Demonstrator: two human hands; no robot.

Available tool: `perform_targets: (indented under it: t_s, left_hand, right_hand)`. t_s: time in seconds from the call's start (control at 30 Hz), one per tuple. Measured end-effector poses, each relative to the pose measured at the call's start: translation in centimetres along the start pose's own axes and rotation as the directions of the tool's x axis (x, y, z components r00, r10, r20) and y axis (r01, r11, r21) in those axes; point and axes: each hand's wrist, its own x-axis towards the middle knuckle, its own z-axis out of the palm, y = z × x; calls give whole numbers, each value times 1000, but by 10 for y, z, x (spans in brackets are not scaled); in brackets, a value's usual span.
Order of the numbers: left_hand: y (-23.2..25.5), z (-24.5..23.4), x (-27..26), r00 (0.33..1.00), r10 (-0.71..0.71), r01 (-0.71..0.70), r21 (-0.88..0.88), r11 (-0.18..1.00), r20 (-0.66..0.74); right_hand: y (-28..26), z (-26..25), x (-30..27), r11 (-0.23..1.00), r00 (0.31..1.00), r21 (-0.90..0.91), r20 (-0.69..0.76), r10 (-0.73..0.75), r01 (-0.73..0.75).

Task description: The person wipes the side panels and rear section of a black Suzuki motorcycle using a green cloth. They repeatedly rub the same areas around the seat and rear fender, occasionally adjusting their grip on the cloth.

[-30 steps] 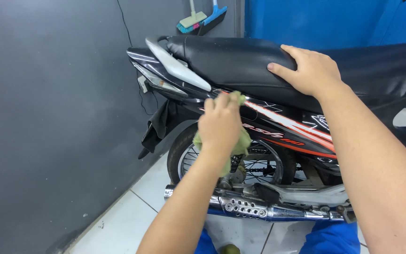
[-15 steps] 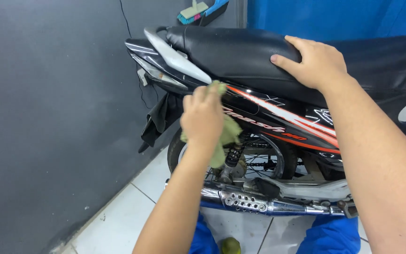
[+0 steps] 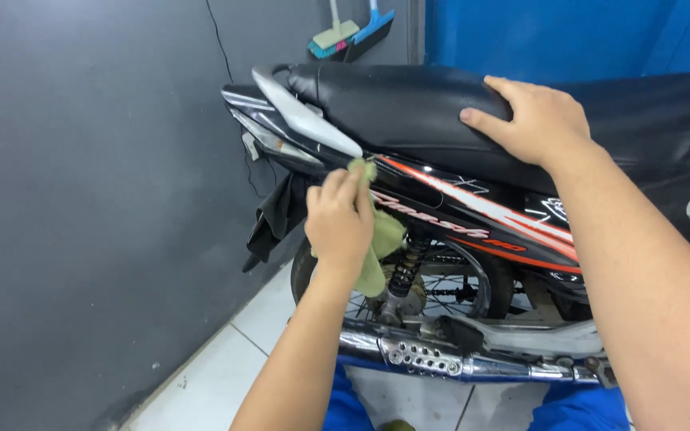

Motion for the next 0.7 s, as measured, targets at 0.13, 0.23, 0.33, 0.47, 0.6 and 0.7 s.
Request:
perform_targets:
  t_s: [0.13, 0.23, 0.33, 0.47, 0.6, 0.7]
  left_hand:
    - [-13, -2, 6, 999, 2, 1, -44, 999, 51]
    - [-34, -4, 30, 964, -248, 256, -79, 964, 94]
    - [-30, -3, 28, 977, -188, 197, -96, 976, 98]
    - [-16, -13, 28, 956, -151, 195, -159, 968, 251]
    - [-36, -22, 60, 903, -330, 373, -123, 920, 275]
    - [-42, -20, 71, 874, -405, 445, -107, 889, 269]
  right_hand:
    - [3, 4, 2, 999, 1000, -39, -6, -29, 28]
    - [7, 8, 3, 998, 998, -52, -49, -47, 45]
    - [-1, 3, 0, 1000, 1000, -13, 16, 25, -24]
    - [-2, 2, -1, 1000, 1000, -13, 24, 14, -14]
    - [-1, 4, -1, 999, 1000, -30, 4, -12, 12]
    - [-2, 1, 0, 999, 1000, -36, 3, -8, 8]
